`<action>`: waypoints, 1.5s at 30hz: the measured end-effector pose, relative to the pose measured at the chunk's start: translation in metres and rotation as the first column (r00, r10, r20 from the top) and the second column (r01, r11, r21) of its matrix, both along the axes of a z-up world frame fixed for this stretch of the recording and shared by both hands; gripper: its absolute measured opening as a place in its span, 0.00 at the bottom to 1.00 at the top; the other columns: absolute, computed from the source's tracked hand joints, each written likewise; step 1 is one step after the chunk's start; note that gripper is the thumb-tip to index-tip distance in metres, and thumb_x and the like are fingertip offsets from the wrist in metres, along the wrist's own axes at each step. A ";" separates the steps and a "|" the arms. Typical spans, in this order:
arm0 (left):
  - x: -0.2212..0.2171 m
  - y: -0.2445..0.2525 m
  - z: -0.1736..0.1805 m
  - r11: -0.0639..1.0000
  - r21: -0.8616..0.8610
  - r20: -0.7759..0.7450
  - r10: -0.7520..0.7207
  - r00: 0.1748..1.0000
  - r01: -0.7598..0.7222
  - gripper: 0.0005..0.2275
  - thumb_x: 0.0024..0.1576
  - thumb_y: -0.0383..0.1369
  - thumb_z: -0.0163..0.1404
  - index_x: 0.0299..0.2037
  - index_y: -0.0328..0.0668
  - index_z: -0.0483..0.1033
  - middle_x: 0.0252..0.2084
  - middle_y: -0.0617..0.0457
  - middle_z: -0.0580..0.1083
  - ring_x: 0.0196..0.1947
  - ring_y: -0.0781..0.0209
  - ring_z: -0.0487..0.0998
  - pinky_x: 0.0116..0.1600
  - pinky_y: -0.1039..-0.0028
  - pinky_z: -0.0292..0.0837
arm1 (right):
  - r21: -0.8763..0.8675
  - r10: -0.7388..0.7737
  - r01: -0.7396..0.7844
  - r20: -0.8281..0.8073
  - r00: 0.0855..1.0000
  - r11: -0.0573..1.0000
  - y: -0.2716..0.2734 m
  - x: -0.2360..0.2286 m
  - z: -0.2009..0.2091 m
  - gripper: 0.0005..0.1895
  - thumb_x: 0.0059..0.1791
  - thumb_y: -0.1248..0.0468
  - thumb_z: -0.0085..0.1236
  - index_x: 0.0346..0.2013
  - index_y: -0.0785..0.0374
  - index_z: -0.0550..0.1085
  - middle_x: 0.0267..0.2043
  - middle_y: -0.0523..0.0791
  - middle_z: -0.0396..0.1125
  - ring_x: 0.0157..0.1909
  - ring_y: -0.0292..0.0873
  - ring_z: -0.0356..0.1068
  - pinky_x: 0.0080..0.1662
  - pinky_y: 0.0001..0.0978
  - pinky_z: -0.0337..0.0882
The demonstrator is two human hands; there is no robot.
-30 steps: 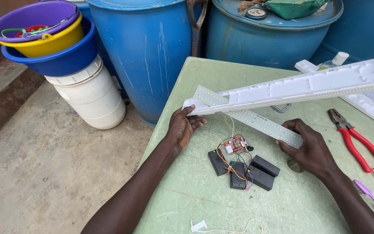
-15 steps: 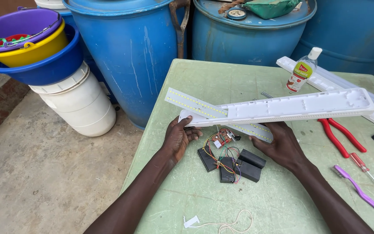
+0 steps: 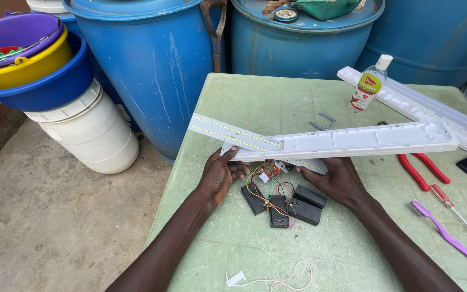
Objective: The person cleans the interior of a white plastic LED light fixture housing using a purple toothbrush, then places an LED strip into the housing and aligns it. The person handles the housing, LED strip, and toothbrush throughout the clip.
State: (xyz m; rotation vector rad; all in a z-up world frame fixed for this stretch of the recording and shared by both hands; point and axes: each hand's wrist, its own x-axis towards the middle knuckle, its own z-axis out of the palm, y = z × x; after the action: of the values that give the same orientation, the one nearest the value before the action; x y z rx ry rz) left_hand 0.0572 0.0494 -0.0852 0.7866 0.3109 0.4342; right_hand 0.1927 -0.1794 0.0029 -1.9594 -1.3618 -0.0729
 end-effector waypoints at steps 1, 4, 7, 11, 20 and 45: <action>-0.001 -0.001 0.003 1.000 -0.002 -0.002 -0.001 1.000 0.001 0.11 0.60 0.34 0.50 0.42 0.35 0.63 0.34 0.30 0.77 0.26 0.49 0.82 0.24 0.76 0.80 | -0.002 -0.001 0.001 -0.002 1.000 1.000 -0.002 0.003 -0.004 0.23 0.44 0.66 0.62 0.54 0.64 0.74 0.44 0.57 0.71 0.54 0.67 0.68 0.54 0.62 0.68; -0.004 0.002 0.005 0.999 -0.035 0.014 0.040 0.999 -0.039 0.10 0.60 0.33 0.50 0.42 0.35 0.63 0.34 0.30 0.77 0.26 0.49 0.82 0.25 0.76 0.80 | -0.021 -0.037 0.036 -0.023 0.999 0.999 -0.008 0.007 -0.008 0.23 0.44 0.66 0.63 0.54 0.63 0.75 0.42 0.56 0.72 0.52 0.67 0.69 0.53 0.61 0.68; 0.000 0.012 -0.003 0.996 -0.051 0.017 0.068 0.998 -0.067 0.10 0.60 0.33 0.49 0.42 0.36 0.63 0.35 0.30 0.77 0.27 0.50 0.82 0.26 0.76 0.80 | -0.036 -0.057 0.058 0.027 0.998 0.998 -0.023 0.007 -0.001 0.23 0.44 0.64 0.63 0.55 0.60 0.74 0.44 0.53 0.72 0.53 0.63 0.70 0.57 0.58 0.66; 0.001 0.026 -0.007 0.976 -0.099 0.043 0.198 0.979 -0.193 0.14 0.58 0.33 0.51 0.48 0.32 0.65 0.34 0.32 0.76 0.26 0.49 0.80 0.26 0.75 0.77 | -0.082 -0.097 0.109 0.133 0.986 0.991 -0.052 0.020 -0.005 0.22 0.44 0.61 0.61 0.54 0.58 0.73 0.42 0.46 0.72 0.48 0.52 0.70 0.51 0.45 0.65; -0.006 0.062 -0.011 0.852 -0.118 0.096 0.521 0.848 -0.510 0.21 0.57 0.34 0.52 0.57 0.39 0.59 0.37 0.33 0.74 0.28 0.48 0.79 0.31 0.69 0.78 | -0.144 -0.188 0.193 0.049 0.981 0.970 -0.094 0.026 -0.010 0.24 0.43 0.62 0.60 0.54 0.59 0.72 0.47 0.43 0.72 0.48 0.42 0.69 0.48 0.33 0.66; 0.063 -0.001 0.018 0.959 0.272 0.216 -0.137 0.967 0.075 0.10 0.60 0.32 0.54 0.46 0.39 0.66 0.40 0.44 0.77 0.40 0.52 0.83 0.49 0.62 0.82 | -0.049 0.330 -0.333 0.320 0.888 0.942 0.040 -0.013 0.013 0.27 0.40 0.68 0.63 0.54 0.66 0.69 0.58 0.53 0.63 0.70 0.62 0.50 0.70 0.64 0.40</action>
State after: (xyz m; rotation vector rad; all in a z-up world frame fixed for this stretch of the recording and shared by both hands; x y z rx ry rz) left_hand 0.1198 0.0484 -0.0677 0.9956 -0.0101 0.4663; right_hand 0.1798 -0.1397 0.0157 -1.7304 -1.8938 -0.2464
